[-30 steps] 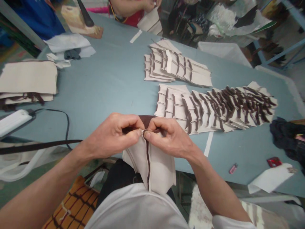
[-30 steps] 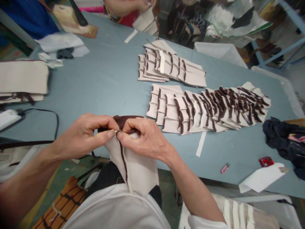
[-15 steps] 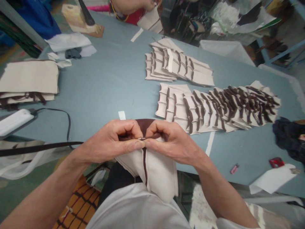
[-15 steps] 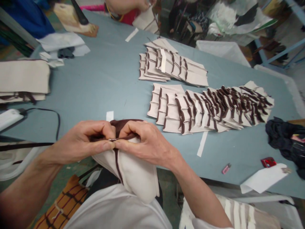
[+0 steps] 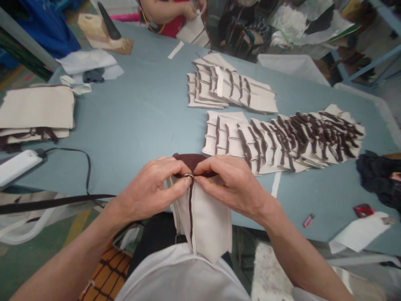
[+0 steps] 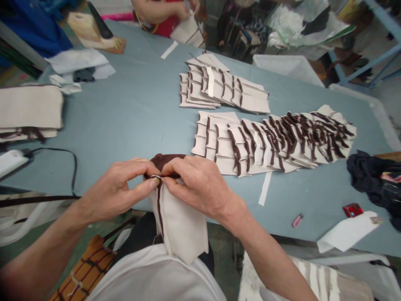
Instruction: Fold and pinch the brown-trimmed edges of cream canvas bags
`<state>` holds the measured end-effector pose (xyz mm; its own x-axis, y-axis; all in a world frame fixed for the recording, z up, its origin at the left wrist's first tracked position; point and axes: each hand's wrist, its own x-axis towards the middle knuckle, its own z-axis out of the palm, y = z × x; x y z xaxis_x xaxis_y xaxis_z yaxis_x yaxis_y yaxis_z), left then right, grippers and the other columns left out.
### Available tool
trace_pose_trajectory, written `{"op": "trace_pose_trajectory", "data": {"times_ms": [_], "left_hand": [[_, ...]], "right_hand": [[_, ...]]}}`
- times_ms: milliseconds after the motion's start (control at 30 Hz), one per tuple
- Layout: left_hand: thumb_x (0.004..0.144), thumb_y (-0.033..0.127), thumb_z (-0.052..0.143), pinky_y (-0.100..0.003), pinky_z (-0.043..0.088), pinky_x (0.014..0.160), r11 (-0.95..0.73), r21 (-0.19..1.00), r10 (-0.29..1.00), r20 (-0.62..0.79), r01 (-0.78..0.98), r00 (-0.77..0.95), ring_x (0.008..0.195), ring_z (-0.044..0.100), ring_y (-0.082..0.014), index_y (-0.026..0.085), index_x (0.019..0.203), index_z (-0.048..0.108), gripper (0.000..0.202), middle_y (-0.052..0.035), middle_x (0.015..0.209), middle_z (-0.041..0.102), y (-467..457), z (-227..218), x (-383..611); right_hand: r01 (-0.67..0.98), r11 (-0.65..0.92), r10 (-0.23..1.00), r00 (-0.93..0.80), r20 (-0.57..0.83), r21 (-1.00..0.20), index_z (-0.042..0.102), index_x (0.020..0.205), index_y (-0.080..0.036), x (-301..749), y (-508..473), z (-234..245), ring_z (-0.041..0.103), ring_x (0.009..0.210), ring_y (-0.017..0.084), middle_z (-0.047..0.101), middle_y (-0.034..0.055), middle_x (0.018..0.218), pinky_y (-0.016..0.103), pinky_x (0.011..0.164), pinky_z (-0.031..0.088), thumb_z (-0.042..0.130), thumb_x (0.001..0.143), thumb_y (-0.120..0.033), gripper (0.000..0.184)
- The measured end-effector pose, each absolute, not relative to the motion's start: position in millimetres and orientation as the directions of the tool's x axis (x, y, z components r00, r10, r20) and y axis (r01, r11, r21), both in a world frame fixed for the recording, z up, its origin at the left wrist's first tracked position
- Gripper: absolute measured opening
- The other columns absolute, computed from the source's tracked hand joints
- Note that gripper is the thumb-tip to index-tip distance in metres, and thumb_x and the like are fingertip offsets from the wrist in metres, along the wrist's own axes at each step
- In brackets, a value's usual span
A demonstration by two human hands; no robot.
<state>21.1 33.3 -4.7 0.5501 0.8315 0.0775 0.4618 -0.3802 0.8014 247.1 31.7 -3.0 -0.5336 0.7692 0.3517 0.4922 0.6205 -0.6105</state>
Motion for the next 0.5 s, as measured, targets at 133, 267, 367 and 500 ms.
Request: {"op": "trace_pose_trajectory", "data": {"times_ms": [133, 267, 367, 500], "left_hand": [[0.101, 0.022, 0.057, -0.024, 0.046, 0.078, -0.338, 0.880, 0.818, 0.100, 0.333, 0.566, 0.078, 0.064, -0.0131, 0.017, 0.089, 0.070, 0.018, 0.0007, 0.084, 0.072, 32, -11, 20], [0.101, 0.023, 0.057, -0.024, 0.048, 0.077, -0.275, 0.930, 0.800, 0.081, 0.244, 0.594, 0.080, 0.064, -0.0148, 0.017, 0.090, 0.068, 0.016, -0.0010, 0.086, 0.070, 35, -18, 15], [0.101, 0.026, 0.057, -0.026, 0.047, 0.078, -0.224, 0.931, 0.808, 0.012, 0.288, 0.590, 0.080, 0.063, -0.0156, 0.018, 0.087, 0.067, 0.019, -0.0014, 0.085, 0.069, 38, -19, 14], [0.099, 0.028, 0.058, -0.028, 0.046, 0.081, -0.179, 0.931, 0.828, -0.032, 0.318, 0.560, 0.080, 0.060, -0.0160, 0.019, 0.081, 0.065, 0.021, -0.0010, 0.083, 0.068, 33, -9, 17]], "right_hand": [[0.416, 0.656, 0.735, -0.539, 0.410, -0.629, 0.069, 0.095, -0.018, 251, 30, 0, 0.071, 0.081, 0.015, 0.079, 0.0043, 0.090, 0.025, 0.076, 0.053, 0.066, 0.101, -0.014, 0.007], [0.442, 0.728, 0.677, -0.586, 0.446, -0.524, 0.071, 0.093, -0.018, 254, 31, 0, 0.074, 0.086, 0.017, 0.080, 0.0061, 0.092, 0.027, 0.082, 0.056, 0.062, 0.107, -0.020, 0.017], [0.470, 0.769, 0.636, -0.636, 0.437, -0.434, 0.072, 0.092, -0.016, 252, 35, 1, 0.075, 0.084, 0.018, 0.081, 0.0071, 0.089, 0.030, 0.081, 0.054, 0.057, 0.109, -0.022, 0.024], [0.463, 0.811, 0.584, -0.675, 0.450, -0.357, 0.069, 0.086, -0.017, 247, 35, 7, 0.069, 0.069, 0.017, 0.074, 0.0022, 0.075, 0.031, 0.069, 0.049, 0.051, 0.110, -0.018, 0.030]]}}
